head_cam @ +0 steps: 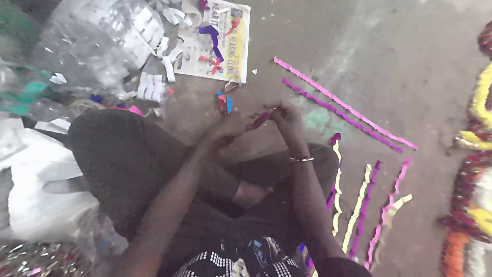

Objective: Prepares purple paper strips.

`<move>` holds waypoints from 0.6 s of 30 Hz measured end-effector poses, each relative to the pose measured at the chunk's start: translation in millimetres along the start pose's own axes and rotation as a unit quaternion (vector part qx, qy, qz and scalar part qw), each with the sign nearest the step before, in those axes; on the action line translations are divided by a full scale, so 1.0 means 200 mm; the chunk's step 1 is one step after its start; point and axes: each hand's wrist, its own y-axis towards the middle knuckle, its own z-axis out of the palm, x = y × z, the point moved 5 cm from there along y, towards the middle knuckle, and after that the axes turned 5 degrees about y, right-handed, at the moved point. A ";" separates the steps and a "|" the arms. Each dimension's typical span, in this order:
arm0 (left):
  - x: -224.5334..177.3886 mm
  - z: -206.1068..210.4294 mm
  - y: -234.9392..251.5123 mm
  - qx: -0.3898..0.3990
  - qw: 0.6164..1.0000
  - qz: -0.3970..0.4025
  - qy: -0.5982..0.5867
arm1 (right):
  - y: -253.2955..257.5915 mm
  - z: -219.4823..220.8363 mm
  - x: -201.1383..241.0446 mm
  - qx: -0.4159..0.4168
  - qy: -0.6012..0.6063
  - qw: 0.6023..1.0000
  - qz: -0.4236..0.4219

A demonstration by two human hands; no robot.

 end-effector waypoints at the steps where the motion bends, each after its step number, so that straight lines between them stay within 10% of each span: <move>1: -0.03 0.00 0.00 -0.002 1.000 0.010 -0.026 | 0.00 0.00 0.01 0.001 0.022 1.000 -0.008; 8: -0.05 0.04 0.00 0.020 0.982 0.052 -0.181 | -0.01 0.00 -0.04 -0.031 0.193 0.981 0.010; 18: -0.04 -0.03 0.00 -0.047 0.971 -0.065 -0.224 | -0.04 0.06 0.09 -0.045 -0.211 0.966 -0.140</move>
